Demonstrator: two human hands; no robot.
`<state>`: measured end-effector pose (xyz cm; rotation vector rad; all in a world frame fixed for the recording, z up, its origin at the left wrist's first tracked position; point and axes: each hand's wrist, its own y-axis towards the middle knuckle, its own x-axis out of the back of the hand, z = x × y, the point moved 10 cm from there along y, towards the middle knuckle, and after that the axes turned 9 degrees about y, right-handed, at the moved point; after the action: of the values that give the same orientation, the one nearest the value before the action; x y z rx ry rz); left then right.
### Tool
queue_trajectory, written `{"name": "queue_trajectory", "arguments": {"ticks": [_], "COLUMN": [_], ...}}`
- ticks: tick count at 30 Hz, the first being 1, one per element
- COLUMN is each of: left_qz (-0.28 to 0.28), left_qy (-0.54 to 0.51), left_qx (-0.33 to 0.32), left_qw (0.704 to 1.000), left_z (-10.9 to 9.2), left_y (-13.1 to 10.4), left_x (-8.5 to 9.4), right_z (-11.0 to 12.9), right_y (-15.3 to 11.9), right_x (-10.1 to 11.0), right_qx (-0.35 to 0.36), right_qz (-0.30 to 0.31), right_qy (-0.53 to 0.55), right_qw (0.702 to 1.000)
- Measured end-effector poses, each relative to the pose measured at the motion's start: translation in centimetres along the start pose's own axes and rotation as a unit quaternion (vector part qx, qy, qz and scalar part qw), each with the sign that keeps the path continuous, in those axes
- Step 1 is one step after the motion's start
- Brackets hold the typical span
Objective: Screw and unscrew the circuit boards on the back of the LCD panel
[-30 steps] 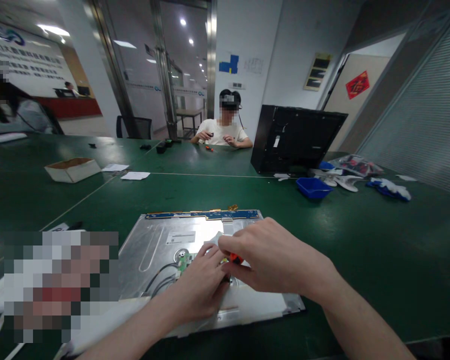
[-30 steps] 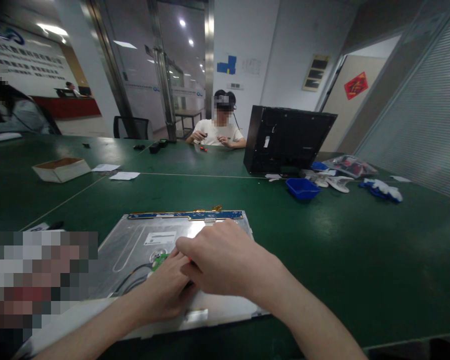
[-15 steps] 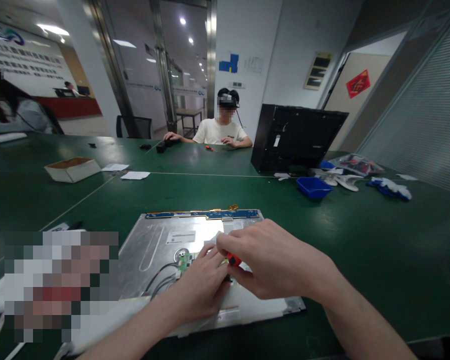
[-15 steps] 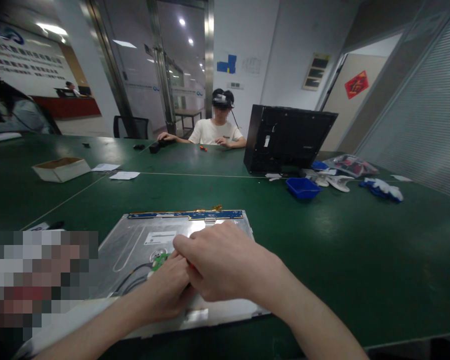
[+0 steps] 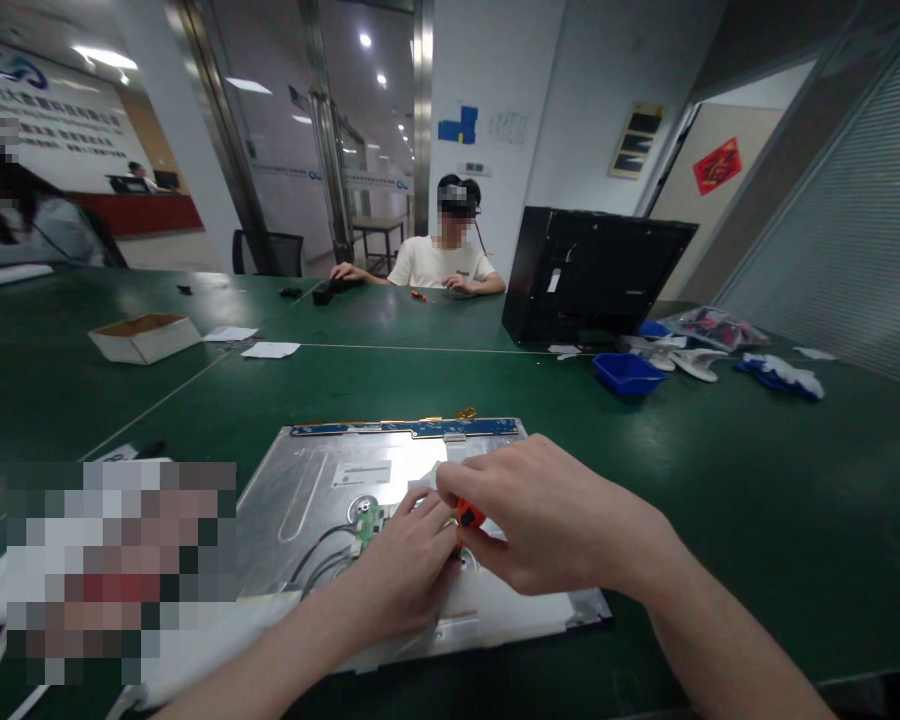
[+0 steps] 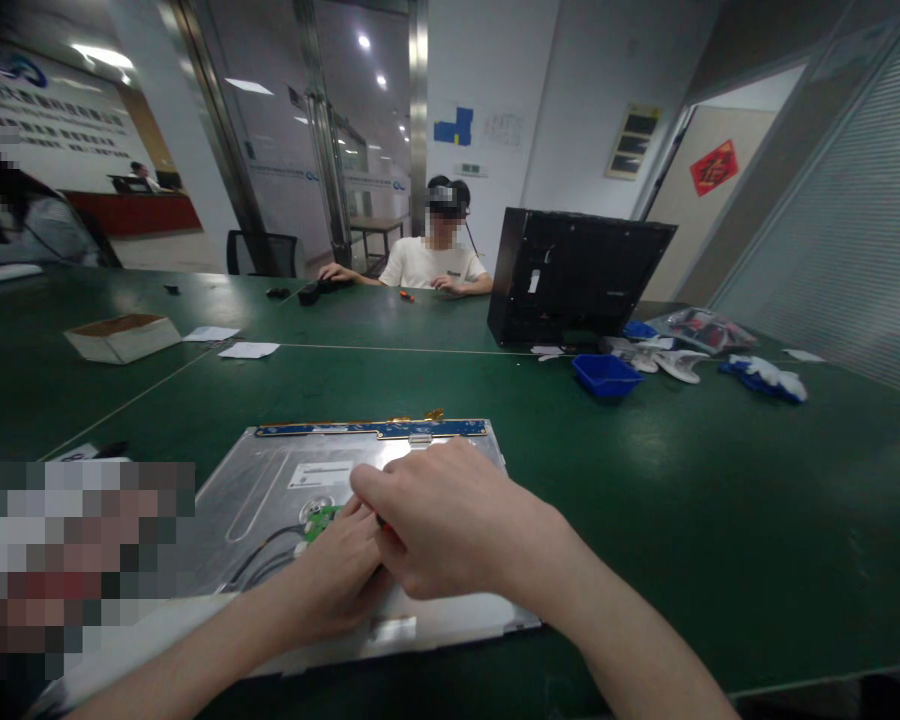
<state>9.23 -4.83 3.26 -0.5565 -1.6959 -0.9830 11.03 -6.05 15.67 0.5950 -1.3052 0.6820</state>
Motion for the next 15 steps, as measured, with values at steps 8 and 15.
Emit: {"name": "queue_trajectory", "arguments": {"ticks": [8, 15], "left_qz": [-0.004, 0.009], "left_qy": [-0.006, 0.007], "left_qx": [-0.003, 0.007], "left_qw": [1.000, 1.000], "left_z": [-0.2, -0.1], "left_y": [0.0, 0.0], "left_x": [0.1, 0.1], "right_z": [-0.1, -1.1], "right_y": [0.0, 0.2], "right_x": [-0.3, 0.0], "right_qx": [0.003, -0.046], "right_qz": [0.019, -0.003], "right_qy": [0.000, -0.026], "right_qw": [1.000, 0.999]}}
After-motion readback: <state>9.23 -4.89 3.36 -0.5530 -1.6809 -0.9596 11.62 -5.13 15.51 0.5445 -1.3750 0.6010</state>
